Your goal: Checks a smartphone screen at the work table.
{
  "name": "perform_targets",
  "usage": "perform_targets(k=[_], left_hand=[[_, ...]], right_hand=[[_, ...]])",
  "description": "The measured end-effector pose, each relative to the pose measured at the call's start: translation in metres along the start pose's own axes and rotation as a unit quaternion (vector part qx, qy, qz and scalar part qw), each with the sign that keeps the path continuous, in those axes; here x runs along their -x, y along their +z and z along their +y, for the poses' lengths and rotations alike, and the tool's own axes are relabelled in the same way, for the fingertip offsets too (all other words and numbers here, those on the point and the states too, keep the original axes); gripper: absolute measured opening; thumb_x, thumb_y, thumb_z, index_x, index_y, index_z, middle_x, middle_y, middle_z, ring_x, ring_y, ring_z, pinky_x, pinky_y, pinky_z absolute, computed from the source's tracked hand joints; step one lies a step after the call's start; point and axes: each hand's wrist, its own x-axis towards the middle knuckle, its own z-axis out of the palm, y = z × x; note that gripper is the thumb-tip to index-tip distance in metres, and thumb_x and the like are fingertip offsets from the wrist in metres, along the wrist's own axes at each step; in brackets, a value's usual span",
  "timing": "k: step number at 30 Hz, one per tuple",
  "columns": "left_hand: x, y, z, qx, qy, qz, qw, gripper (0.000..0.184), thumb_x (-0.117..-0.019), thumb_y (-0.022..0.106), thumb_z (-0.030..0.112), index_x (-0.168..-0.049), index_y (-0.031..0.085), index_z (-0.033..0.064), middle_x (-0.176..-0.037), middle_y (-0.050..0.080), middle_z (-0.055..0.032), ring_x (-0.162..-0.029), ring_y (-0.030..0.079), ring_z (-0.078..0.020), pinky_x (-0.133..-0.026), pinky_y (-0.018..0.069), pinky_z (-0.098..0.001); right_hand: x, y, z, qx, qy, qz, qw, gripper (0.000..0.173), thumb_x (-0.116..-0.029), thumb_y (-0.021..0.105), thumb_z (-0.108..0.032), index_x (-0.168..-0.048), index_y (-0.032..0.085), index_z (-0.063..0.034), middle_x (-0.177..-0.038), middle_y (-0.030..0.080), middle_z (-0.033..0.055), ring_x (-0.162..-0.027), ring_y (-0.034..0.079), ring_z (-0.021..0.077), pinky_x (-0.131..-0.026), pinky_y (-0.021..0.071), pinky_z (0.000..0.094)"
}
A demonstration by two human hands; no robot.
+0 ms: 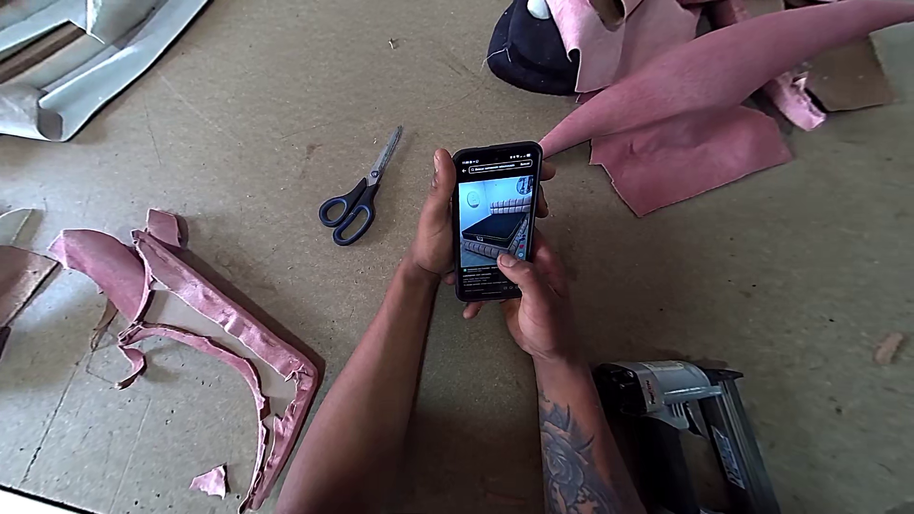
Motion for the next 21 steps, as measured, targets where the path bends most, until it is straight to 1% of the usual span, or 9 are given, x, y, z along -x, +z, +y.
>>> perform_targets(k=[2,6,9,11,14,17,18,21], left_hand=[[0.0001,0.0,0.0003,0.0,-0.002,-0.003,1.0,0.114,-0.0843,0.028,0.092,-0.142,0.051,-0.0027,-0.12,0.065,-0.0235,-0.107,0.066,-0.0307,-0.095,0.0554,-0.0466],[0.0013,-0.0012,-0.0005,0.004,0.0,0.008,1.0,0.112,-0.084,0.029,0.092,-0.141,0.052,-0.0019,-0.12,0.065,-0.0235,-0.107,0.066,-0.0311,-0.095,0.0554,-0.0472],[0.0013,-0.0003,0.0003,0.003,-0.003,0.006,1.0,0.113,-0.0841,0.029,0.092,-0.141,0.052,-0.0023,-0.12,0.065,-0.0238,-0.106,0.066,-0.0313,-0.095,0.0555,-0.0473],[0.0008,0.0004,0.0008,-0.001,-0.001,0.005,1.0,0.112,-0.0838,0.029,0.093,-0.14,0.052,-0.002,-0.12,0.065,-0.024,-0.106,0.066,-0.0316,-0.094,0.0558,-0.0475],[0.001,0.0012,0.0017,-0.002,-0.004,0.004,1.0,0.113,-0.0836,0.029,0.093,-0.141,0.052,-0.0018,-0.12,0.065,-0.0243,-0.106,0.067,-0.0317,-0.094,0.0565,-0.048],[0.0,0.0015,0.0018,0.004,-0.002,-0.006,1.0,0.113,-0.0836,0.029,0.092,-0.141,0.051,-0.0021,-0.12,0.065,-0.0245,-0.106,0.066,-0.0323,-0.094,0.0562,-0.0485],[-0.0002,0.0023,0.0021,0.006,-0.005,-0.006,1.0,0.113,-0.0832,0.031,0.092,-0.141,0.051,-0.0024,-0.119,0.065,-0.0242,-0.106,0.066,-0.0321,-0.094,0.0564,-0.0486],[0.0007,0.0038,0.0033,-0.005,-0.013,-0.004,1.0,0.115,-0.083,0.028,0.093,-0.142,0.05,-0.0036,-0.118,0.065,-0.0245,-0.105,0.066,-0.0316,-0.094,0.0564,-0.0475]], right_hand=[[0.0003,-0.0022,0.0009,-0.011,0.0,-0.007,1.0,0.043,-0.1065,0.039,-0.021,-0.148,0.039,-0.0097,-0.124,0.063,0.0218,-0.092,0.074,0.0352,-0.054,0.064,0.0485],[-0.0001,-0.0035,0.0014,-0.026,-0.002,-0.014,1.0,0.044,-0.1065,0.04,-0.028,-0.147,0.042,-0.0098,-0.124,0.063,0.0205,-0.094,0.074,0.0331,-0.055,0.064,0.048],[-0.0007,-0.0033,0.0003,-0.032,0.001,-0.02,0.999,0.044,-0.1063,0.039,-0.029,-0.146,0.042,-0.0093,-0.124,0.063,0.0206,-0.094,0.074,0.0331,-0.055,0.0639,0.048],[0.0005,-0.0034,0.0001,-0.039,0.002,-0.018,0.999,0.044,-0.1065,0.039,-0.03,-0.146,0.043,-0.0108,-0.125,0.062,0.02,-0.095,0.073,0.0327,-0.055,0.0639,0.0477],[0.001,-0.003,-0.0003,-0.053,0.011,-0.012,0.998,0.045,-0.106,0.038,-0.033,-0.145,0.045,-0.0122,-0.124,0.064,0.0198,-0.093,0.074,0.0327,-0.053,0.0634,0.047],[0.0006,-0.0035,-0.001,-0.071,0.017,-0.02,0.997,0.045,-0.1081,0.033,-0.034,-0.144,0.046,-0.0107,-0.125,0.064,0.0219,-0.094,0.074,0.0352,-0.054,0.0633,0.0484],[0.0007,-0.0035,-0.0013,-0.078,0.019,-0.021,0.997,0.045,-0.1082,0.033,-0.035,-0.144,0.046,-0.0106,-0.125,0.064,0.0221,-0.095,0.074,0.0357,-0.054,0.0634,0.0491],[0.0012,-0.0032,-0.0016,-0.087,0.026,-0.019,0.996,0.046,-0.108,0.033,-0.036,-0.144,0.047,-0.0109,-0.125,0.064,0.0218,-0.094,0.074,0.0355,-0.055,0.0635,0.0498]])
